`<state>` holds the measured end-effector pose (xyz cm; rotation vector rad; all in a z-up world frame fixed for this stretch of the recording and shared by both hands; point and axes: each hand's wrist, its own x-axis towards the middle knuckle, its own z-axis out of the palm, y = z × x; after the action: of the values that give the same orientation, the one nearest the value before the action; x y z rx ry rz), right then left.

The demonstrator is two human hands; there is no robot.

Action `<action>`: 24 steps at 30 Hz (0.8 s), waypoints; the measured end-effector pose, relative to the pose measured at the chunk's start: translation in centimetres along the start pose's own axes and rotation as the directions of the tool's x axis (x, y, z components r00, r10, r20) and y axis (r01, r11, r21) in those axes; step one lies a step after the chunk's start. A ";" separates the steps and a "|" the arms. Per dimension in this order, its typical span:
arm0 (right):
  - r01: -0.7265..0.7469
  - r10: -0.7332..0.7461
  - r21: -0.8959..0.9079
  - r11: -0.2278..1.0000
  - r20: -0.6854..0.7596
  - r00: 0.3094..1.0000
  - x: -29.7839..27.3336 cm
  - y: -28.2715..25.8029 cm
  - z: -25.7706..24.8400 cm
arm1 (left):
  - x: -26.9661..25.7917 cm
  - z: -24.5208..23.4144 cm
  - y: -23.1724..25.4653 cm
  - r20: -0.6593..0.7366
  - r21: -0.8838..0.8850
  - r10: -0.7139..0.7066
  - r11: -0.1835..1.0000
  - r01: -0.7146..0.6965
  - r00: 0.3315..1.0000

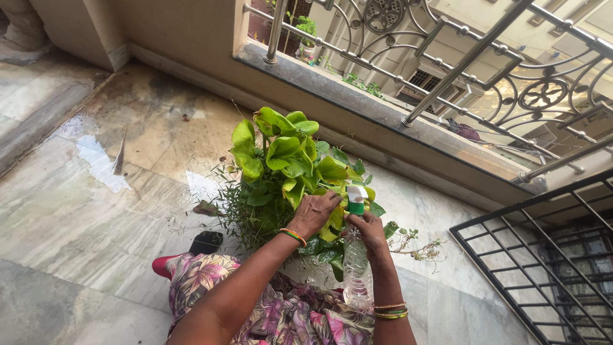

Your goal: The person sits on a tiled balcony floor and repeatedly sprays water from a clear plastic spray bottle onto the leaves of a potted plant. The person occasionally adjusts the leaves with their left hand while spraying with their right hand.

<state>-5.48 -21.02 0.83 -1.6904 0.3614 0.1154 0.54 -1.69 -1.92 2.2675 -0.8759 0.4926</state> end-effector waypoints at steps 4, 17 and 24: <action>-0.003 0.003 0.004 1.000 -0.011 1.000 -0.1 0.2 -0.3 | -0.6 -0.5 0.1 -0.035 0.041 0.045 0.998 -0.043 0.998; 0.035 -0.035 -0.017 0.999 -0.001 0.999 3.1 3.1 -1.3 | -3.7 2.0 -1.3 -0.285 0.124 0.235 0.970 -0.207 0.929; 0.058 -0.062 -0.045 0.997 -0.081 0.995 3.5 3.1 -0.2 | -7.6 0.4 0.2 -0.310 0.173 0.111 0.983 -0.059 0.944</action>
<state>-3.17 -22.16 -3.08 -1.7497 0.3717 0.0084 -4.94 1.37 -6.18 2.2121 -0.7931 0.9715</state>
